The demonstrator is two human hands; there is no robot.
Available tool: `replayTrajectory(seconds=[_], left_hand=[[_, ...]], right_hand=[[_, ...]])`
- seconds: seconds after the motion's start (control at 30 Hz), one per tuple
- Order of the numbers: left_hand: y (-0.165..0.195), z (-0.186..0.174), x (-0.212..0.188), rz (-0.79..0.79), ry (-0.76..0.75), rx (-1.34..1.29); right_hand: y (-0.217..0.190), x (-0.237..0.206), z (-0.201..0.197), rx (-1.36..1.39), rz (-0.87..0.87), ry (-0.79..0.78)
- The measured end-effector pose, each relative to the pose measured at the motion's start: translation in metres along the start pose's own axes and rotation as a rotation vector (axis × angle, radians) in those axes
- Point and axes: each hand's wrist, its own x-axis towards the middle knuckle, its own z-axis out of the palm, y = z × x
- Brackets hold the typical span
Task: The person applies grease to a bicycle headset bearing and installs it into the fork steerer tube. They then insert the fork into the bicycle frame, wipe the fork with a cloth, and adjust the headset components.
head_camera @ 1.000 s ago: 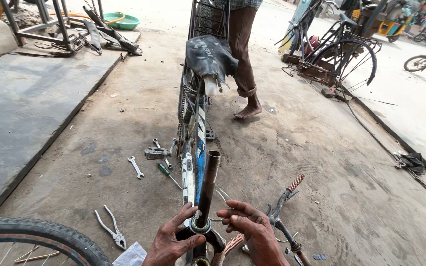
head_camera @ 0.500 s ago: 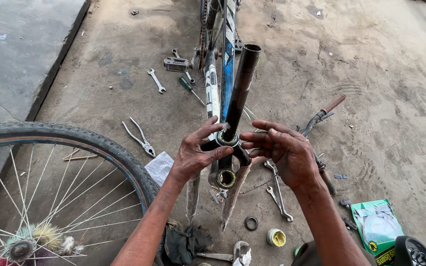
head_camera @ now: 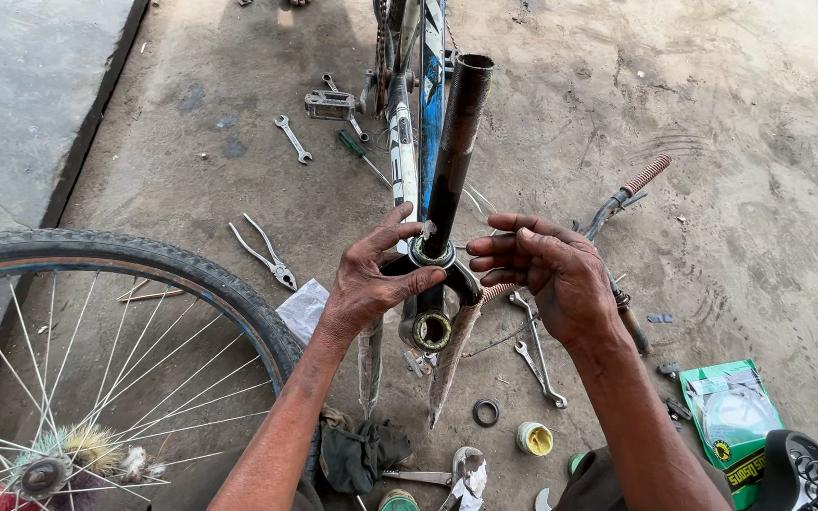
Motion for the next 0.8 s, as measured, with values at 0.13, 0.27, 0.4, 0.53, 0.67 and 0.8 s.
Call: replayTrajectory(seconds=[0.13, 0.27, 0.4, 0.53, 0.67, 0.8], left_hand=[[0.0, -0.001, 0.0, 0.002, -0.003, 0.021], [0.002, -0.001, -0.001, 0.023, 0.004, -0.02], [0.002, 0.0, -0.001, 0.017, 0.006, -0.037], [0.001, -0.002, -0.001, 0.01, 0.005, -0.018], [-0.001, -0.004, 0.0, -0.001, -0.008, 0.029], [-0.002, -0.003, 0.001, 0.001, -0.002, 0.014]], right_hand=[[0.001, 0.002, -0.004, -0.015, 0.005, 0.018], [0.003, 0.003, -0.009, -0.045, -0.019, 0.031], [0.002, 0.004, -0.012, -0.065, -0.018, 0.071], [-0.001, 0.004, -0.011, -0.083, -0.031, 0.093], [-0.002, 0.004, -0.01, -0.09, -0.037, 0.105], [-0.002, 0.003, -0.009, -0.109, -0.049, 0.12]])
